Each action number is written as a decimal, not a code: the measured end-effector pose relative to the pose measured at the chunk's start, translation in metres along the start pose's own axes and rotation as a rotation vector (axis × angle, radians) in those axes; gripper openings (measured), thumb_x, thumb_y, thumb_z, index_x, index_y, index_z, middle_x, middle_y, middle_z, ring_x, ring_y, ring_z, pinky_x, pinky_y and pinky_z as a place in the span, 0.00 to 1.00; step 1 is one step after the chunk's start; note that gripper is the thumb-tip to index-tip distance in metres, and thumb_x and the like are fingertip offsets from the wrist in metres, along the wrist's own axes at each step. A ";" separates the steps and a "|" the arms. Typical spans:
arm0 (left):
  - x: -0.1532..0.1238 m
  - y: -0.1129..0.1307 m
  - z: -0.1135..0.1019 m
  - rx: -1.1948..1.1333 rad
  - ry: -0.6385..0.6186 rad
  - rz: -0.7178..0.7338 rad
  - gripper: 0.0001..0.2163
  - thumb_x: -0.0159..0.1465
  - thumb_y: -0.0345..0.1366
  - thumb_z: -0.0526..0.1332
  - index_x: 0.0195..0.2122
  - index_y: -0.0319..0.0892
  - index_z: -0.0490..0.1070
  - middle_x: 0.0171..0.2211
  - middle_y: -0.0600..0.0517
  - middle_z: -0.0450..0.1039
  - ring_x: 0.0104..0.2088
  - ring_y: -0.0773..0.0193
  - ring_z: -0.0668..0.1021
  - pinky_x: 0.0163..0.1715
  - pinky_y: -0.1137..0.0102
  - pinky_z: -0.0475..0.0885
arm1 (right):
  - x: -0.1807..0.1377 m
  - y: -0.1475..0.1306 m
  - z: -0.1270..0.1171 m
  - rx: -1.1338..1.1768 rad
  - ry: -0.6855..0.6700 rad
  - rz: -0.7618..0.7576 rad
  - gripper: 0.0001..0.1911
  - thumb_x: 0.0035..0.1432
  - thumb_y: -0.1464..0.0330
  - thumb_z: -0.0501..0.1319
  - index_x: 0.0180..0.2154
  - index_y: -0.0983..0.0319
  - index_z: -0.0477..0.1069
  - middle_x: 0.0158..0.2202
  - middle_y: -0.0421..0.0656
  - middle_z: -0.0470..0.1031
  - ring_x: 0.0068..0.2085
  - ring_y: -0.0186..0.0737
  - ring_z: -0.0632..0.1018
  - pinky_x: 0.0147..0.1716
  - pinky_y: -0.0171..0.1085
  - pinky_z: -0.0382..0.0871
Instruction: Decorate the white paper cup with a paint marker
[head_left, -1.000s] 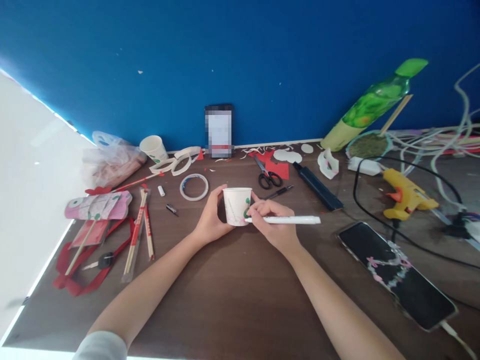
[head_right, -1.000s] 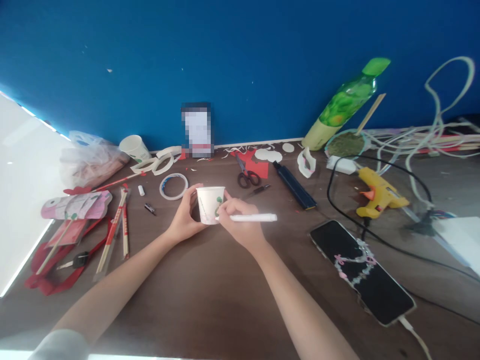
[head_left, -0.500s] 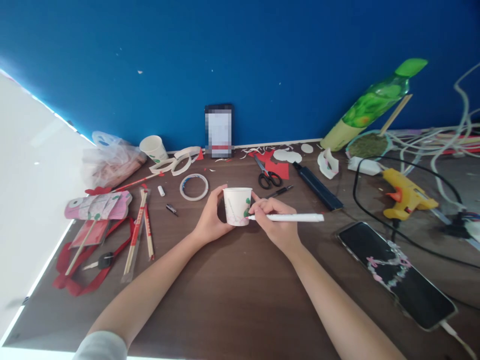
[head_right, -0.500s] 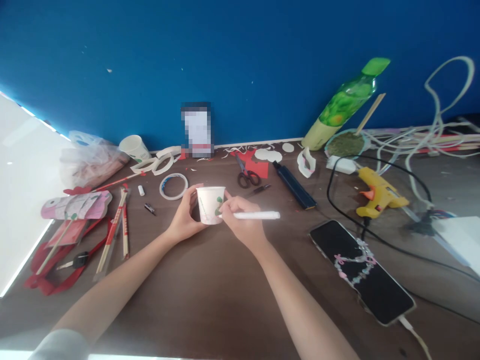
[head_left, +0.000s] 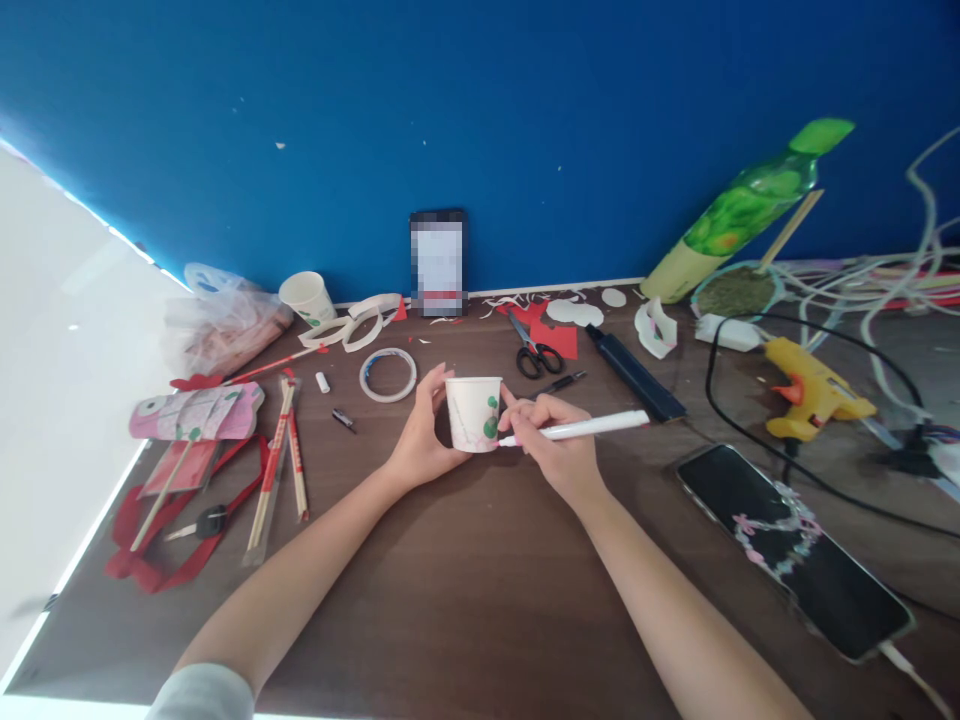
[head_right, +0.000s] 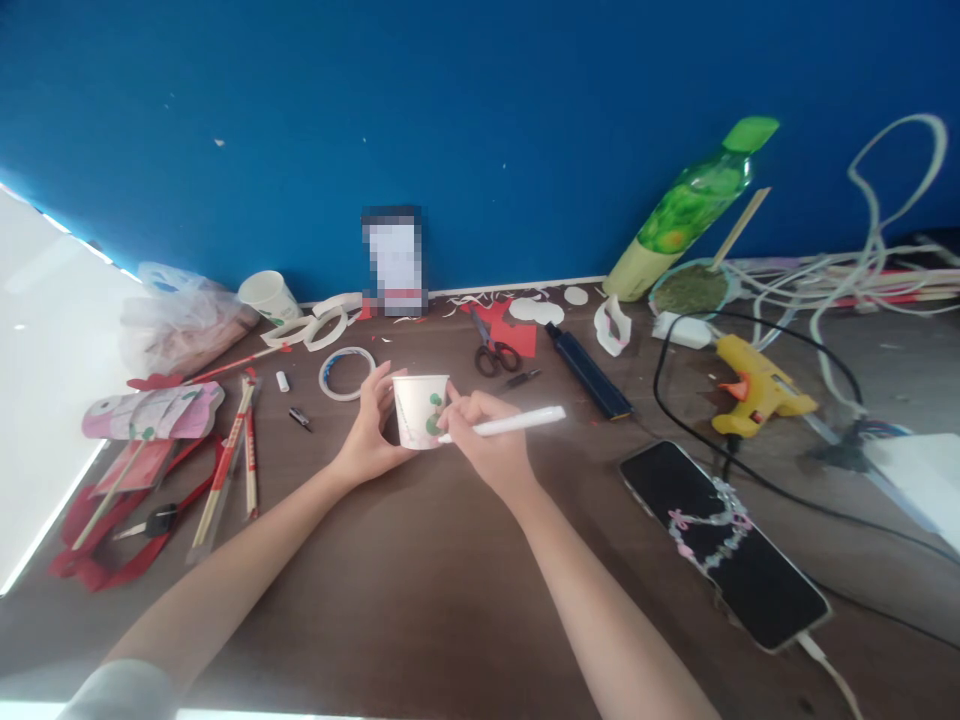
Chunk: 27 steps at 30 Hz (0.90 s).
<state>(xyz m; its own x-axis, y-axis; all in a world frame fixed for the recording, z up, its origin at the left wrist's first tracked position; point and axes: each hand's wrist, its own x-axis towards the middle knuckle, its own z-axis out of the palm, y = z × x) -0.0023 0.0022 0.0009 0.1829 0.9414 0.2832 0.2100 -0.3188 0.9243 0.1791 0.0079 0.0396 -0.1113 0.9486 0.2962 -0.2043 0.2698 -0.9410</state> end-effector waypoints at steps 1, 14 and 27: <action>-0.001 0.000 0.000 0.013 -0.012 0.002 0.47 0.49 0.36 0.73 0.63 0.47 0.43 0.65 0.37 0.53 0.65 0.47 0.64 0.64 0.53 0.60 | 0.000 0.000 0.000 0.044 0.005 0.013 0.24 0.54 0.62 0.67 0.16 0.60 0.57 0.16 0.34 0.69 0.24 0.33 0.76 0.62 0.59 0.62; 0.000 0.006 0.000 0.081 -0.048 -0.021 0.41 0.50 0.40 0.72 0.58 0.46 0.47 0.57 0.40 0.64 0.59 0.48 0.70 0.58 0.55 0.66 | -0.002 -0.004 0.002 -0.107 -0.014 -0.071 0.23 0.55 0.62 0.66 0.16 0.60 0.57 0.21 0.38 0.75 0.25 0.34 0.77 0.59 0.59 0.66; -0.001 0.005 0.000 0.074 -0.047 -0.025 0.41 0.50 0.41 0.72 0.58 0.46 0.47 0.58 0.39 0.64 0.60 0.47 0.70 0.58 0.55 0.67 | -0.003 -0.002 0.003 -0.160 -0.016 -0.104 0.21 0.55 0.65 0.65 0.16 0.60 0.58 0.22 0.37 0.75 0.25 0.34 0.77 0.58 0.57 0.68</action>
<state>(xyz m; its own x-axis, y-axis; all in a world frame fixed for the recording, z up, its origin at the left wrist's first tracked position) -0.0012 -0.0003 0.0047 0.2211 0.9437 0.2461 0.2852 -0.3039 0.9090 0.1770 0.0041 0.0406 -0.1135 0.9119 0.3944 -0.0580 0.3902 -0.9189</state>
